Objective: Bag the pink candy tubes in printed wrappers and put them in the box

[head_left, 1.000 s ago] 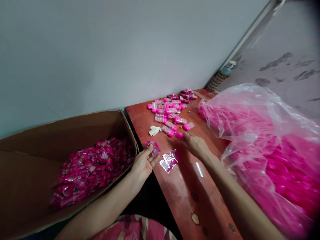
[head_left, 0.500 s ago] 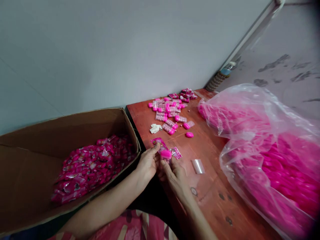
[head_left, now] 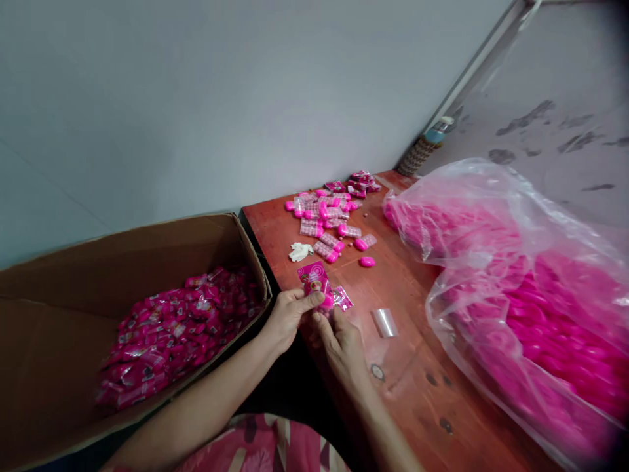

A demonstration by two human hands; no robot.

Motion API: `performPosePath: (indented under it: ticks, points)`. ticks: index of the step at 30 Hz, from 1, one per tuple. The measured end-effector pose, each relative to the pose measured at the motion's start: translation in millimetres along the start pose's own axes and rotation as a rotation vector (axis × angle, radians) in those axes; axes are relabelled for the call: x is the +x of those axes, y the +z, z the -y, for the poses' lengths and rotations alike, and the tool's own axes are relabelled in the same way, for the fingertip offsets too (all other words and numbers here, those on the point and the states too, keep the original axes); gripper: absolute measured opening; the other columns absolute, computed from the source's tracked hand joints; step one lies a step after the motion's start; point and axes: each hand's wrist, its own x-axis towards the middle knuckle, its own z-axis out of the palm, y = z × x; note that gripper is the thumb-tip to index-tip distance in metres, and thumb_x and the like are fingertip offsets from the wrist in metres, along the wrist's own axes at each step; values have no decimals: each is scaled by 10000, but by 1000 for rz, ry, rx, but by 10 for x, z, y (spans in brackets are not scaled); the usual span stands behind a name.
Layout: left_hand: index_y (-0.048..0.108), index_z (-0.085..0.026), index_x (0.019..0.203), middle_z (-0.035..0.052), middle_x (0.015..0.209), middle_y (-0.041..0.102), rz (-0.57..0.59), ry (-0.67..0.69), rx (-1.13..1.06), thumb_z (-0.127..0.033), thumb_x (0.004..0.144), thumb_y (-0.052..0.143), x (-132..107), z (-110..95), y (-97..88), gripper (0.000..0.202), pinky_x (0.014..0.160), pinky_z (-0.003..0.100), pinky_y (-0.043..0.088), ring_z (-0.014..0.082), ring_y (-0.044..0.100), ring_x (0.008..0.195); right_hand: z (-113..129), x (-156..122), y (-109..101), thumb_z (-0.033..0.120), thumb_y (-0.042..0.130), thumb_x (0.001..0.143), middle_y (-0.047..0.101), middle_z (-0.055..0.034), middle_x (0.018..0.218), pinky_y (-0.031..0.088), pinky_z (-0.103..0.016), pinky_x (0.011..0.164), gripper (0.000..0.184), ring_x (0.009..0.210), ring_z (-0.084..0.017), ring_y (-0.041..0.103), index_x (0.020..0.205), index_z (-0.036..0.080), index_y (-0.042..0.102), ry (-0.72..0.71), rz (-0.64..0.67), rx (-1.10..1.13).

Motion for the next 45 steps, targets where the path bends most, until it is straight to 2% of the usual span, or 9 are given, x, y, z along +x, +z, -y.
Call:
performPosePath:
  ticks: [7,13,19,26,30,32,36,38,45]
  points:
    - [602,-84,569,44,442,562,179,-40,148,-400,663,666,31,-62,-81,336,347,226,366,124,492,345,92,-8,-16,434,473,835,573,12,617,366,-200,368,251,410,-95,501,762,196,504,116,221,234]
    - [625,-86,604,38,513,605,42,9,99,-307,630,713,51,-52,-43,239,418,211,408,104,524,405,85,9,-51,385,542,807,522,44,498,364,-197,398,201,410,-96,483,752,192,525,-13,61,-60]
    - [582,-76,559,46,438,567,200,-68,106,-362,672,667,26,-54,-31,319,341,224,384,126,499,341,39,29,-67,436,514,813,578,10,610,329,-174,322,264,371,-73,480,773,175,516,109,264,357]
    - [596,-89,624,18,471,563,96,-61,81,-347,653,687,46,-46,1,275,369,223,405,118,512,370,89,63,-70,407,557,796,516,49,465,361,-178,364,249,375,-81,475,718,174,513,40,84,58]
    - [583,-84,587,27,450,548,257,-169,59,-356,678,657,33,-29,-15,297,383,255,425,134,513,353,69,86,-80,412,534,810,576,12,576,324,-157,314,275,356,-58,464,697,162,516,114,252,384]
    - [587,-82,598,23,456,544,295,-187,34,-352,688,646,36,-14,-26,291,390,275,437,147,523,353,45,86,-80,397,537,814,584,2,591,325,-148,311,278,360,-54,471,684,152,529,129,253,475]
    - [608,-80,631,14,493,554,124,-111,-37,-313,676,670,55,-7,-39,245,375,236,408,110,498,362,26,33,-108,324,576,809,624,-13,704,479,-184,494,171,551,-95,591,873,166,576,125,207,543]
    - [625,-72,635,35,556,594,30,-65,-58,-272,645,706,52,-8,-34,216,443,218,428,100,529,449,32,2,-140,282,610,788,642,-20,805,513,-220,600,235,670,-120,625,997,197,545,121,174,601]
    - [627,-69,593,-9,510,514,85,-99,-87,-245,640,725,-80,47,46,206,497,200,417,63,474,482,62,74,-84,261,671,730,651,24,694,505,-235,522,233,555,-122,617,890,223,505,85,67,646]
